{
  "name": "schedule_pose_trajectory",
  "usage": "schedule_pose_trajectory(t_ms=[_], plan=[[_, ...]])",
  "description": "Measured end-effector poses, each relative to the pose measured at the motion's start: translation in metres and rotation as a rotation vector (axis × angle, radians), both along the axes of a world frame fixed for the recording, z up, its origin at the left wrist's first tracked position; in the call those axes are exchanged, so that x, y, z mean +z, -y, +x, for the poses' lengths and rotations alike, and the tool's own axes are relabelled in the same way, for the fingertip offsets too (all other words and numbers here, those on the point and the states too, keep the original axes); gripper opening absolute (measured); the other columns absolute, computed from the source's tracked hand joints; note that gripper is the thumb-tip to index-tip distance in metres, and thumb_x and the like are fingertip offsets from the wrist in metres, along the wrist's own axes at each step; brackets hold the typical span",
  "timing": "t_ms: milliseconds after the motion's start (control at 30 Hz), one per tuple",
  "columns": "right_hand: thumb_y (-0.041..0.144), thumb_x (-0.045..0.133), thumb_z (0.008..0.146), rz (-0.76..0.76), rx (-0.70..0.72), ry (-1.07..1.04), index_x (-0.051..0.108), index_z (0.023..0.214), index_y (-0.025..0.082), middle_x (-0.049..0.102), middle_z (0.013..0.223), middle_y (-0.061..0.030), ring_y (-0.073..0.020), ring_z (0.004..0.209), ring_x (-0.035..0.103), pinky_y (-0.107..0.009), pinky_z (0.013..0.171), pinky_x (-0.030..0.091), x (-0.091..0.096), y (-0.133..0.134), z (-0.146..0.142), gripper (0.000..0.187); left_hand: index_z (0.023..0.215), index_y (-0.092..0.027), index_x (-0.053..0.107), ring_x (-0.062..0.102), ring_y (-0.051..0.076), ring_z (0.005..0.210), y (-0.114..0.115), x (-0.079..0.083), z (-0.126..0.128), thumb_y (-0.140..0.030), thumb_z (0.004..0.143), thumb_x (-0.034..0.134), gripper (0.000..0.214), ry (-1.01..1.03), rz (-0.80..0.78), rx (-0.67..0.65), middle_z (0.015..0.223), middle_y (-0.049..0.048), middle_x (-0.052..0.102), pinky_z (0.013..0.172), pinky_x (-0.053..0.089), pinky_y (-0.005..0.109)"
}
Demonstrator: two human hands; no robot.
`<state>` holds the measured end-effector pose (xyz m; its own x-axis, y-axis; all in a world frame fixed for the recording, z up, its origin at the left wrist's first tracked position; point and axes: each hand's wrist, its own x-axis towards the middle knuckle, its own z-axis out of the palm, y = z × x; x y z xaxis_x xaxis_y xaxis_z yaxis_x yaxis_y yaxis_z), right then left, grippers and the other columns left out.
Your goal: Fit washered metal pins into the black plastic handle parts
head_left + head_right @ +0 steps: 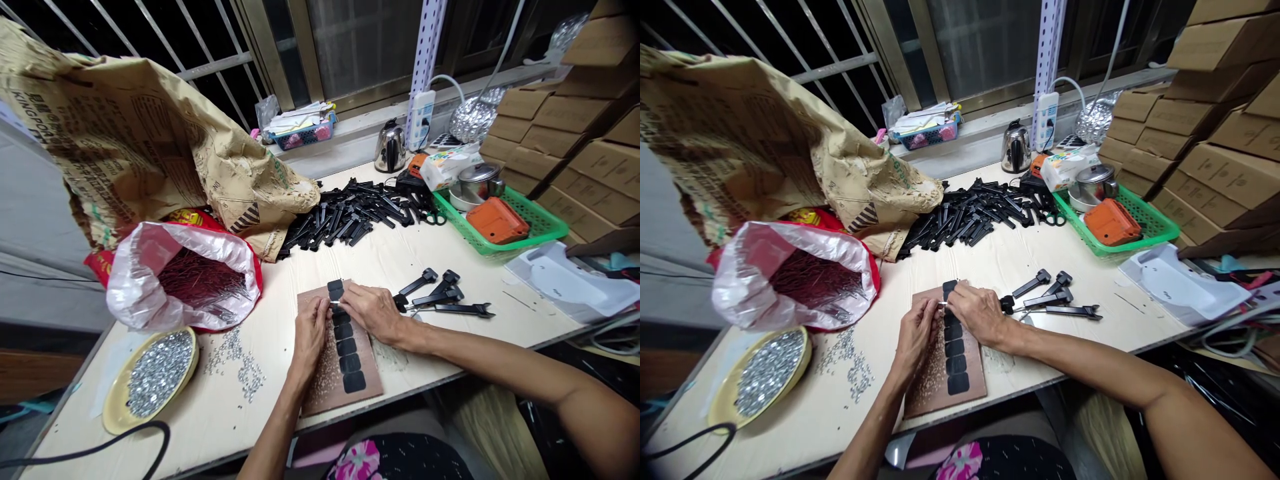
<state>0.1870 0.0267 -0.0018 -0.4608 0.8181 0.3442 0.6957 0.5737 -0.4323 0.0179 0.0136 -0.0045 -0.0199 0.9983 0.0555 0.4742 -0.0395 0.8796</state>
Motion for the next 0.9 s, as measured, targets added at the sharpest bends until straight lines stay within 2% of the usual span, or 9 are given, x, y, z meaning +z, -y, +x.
schedule_pose_trajectory(t_ms=[67, 167, 333, 533, 600, 667, 767, 833, 900], plan=[[0.028, 0.039, 0.096, 0.07, 0.007, 0.04, 0.058, 0.086, 0.018, 0.062, 0.088, -0.0043, -0.0139, 0.081, 0.056, -0.023, 0.063, 0.036, -0.003, 0.0, -0.001, 0.024, 0.066, -0.019, 0.055, 0.048, 0.014, 0.056, 0.0, -0.001, -0.001, -0.045, 0.087, 0.046, 0.034, -0.007, -0.004, 0.001, 0.058, -0.0008, 0.052, 0.052, 0.038, 0.024], [0.031, 0.039, 0.097, 0.098, -0.01, 0.047, 0.058, 0.086, 0.019, 0.062, 0.082, -0.0021, -0.0128, 0.074, 0.055, -0.024, 0.06, 0.034, -0.008, -0.001, -0.003, 0.026, 0.067, -0.019, 0.053, 0.047, 0.014, 0.057, 0.0, 0.0, -0.001, -0.046, 0.088, 0.043, 0.035, -0.047, 0.001, -0.019, 0.061, -0.0013, 0.051, 0.055, 0.037, 0.025], [0.029, 0.037, 0.098, 0.152, -0.031, 0.067, 0.059, 0.083, 0.018, 0.063, 0.087, -0.0052, -0.0147, 0.081, 0.056, -0.025, 0.064, 0.034, -0.007, 0.0, -0.004, 0.029, 0.068, -0.02, 0.048, 0.043, 0.014, 0.061, 0.002, 0.001, 0.003, -0.045, 0.09, 0.04, 0.034, -0.096, 0.038, -0.026, 0.063, -0.0022, 0.045, 0.062, 0.037, 0.026], [0.034, 0.038, 0.097, -0.149, -0.007, -0.056, 0.057, 0.093, 0.021, 0.062, 0.085, -0.0004, -0.0116, 0.073, 0.056, -0.022, 0.06, 0.035, -0.001, -0.003, -0.001, 0.023, 0.069, -0.02, 0.047, 0.045, 0.014, 0.063, 0.001, 0.002, 0.006, -0.042, 0.091, 0.04, 0.031, -0.106, 0.051, 0.0, 0.065, -0.0024, 0.046, 0.063, 0.038, 0.025], [0.033, 0.039, 0.097, -0.13, 0.004, -0.063, 0.057, 0.093, 0.021, 0.062, 0.088, -0.0004, -0.0119, 0.076, 0.056, -0.023, 0.062, 0.035, -0.002, -0.004, 0.0, 0.022, 0.068, -0.02, 0.049, 0.046, 0.013, 0.063, 0.001, 0.001, 0.006, -0.043, 0.09, 0.042, 0.033, -0.064, 0.025, 0.002, 0.065, -0.0023, 0.047, 0.062, 0.038, 0.025], [0.031, 0.04, 0.097, -0.01, 0.002, -0.004, 0.059, 0.09, 0.02, 0.062, 0.09, -0.0025, -0.0136, 0.08, 0.055, -0.024, 0.064, 0.035, -0.002, -0.004, -0.001, 0.022, 0.068, -0.018, 0.051, 0.046, 0.012, 0.059, 0.0, 0.0, 0.006, -0.047, 0.087, 0.046, 0.035, 0.045, -0.046, 0.012, 0.062, -0.0025, 0.047, 0.056, 0.039, 0.024], [0.027, 0.039, 0.097, 0.154, -0.003, 0.09, 0.061, 0.085, 0.019, 0.062, 0.088, -0.0046, -0.0159, 0.083, 0.054, -0.027, 0.066, 0.033, -0.002, -0.002, -0.001, 0.026, 0.076, -0.017, 0.055, 0.04, 0.007, 0.047, -0.003, -0.001, 0.002, -0.051, 0.08, 0.056, 0.034, 0.381, -0.206, 0.092, 0.059, -0.0047, 0.047, 0.041, 0.033, 0.019], [0.028, 0.039, 0.097, 0.157, -0.004, 0.062, 0.061, 0.088, 0.019, 0.062, 0.088, -0.0041, -0.0153, 0.083, 0.054, -0.027, 0.067, 0.035, 0.0, -0.001, 0.0, 0.026, 0.082, -0.015, 0.058, 0.043, 0.005, 0.045, -0.006, 0.001, -0.004, -0.045, 0.073, 0.067, 0.033, 0.627, -0.298, 0.139, 0.062, -0.0044, 0.052, 0.038, 0.036, 0.016], [0.029, 0.04, 0.097, 0.111, -0.008, -0.003, 0.061, 0.093, 0.019, 0.062, 0.091, -0.0036, -0.0141, 0.083, 0.055, -0.025, 0.069, 0.037, 0.003, -0.001, 0.0, 0.024, 0.084, -0.012, 0.062, 0.053, 0.005, 0.052, -0.009, 0.004, -0.01, -0.034, 0.066, 0.076, 0.032, 0.801, -0.388, 0.16, 0.068, -0.0011, 0.06, 0.045, 0.045, 0.014]])
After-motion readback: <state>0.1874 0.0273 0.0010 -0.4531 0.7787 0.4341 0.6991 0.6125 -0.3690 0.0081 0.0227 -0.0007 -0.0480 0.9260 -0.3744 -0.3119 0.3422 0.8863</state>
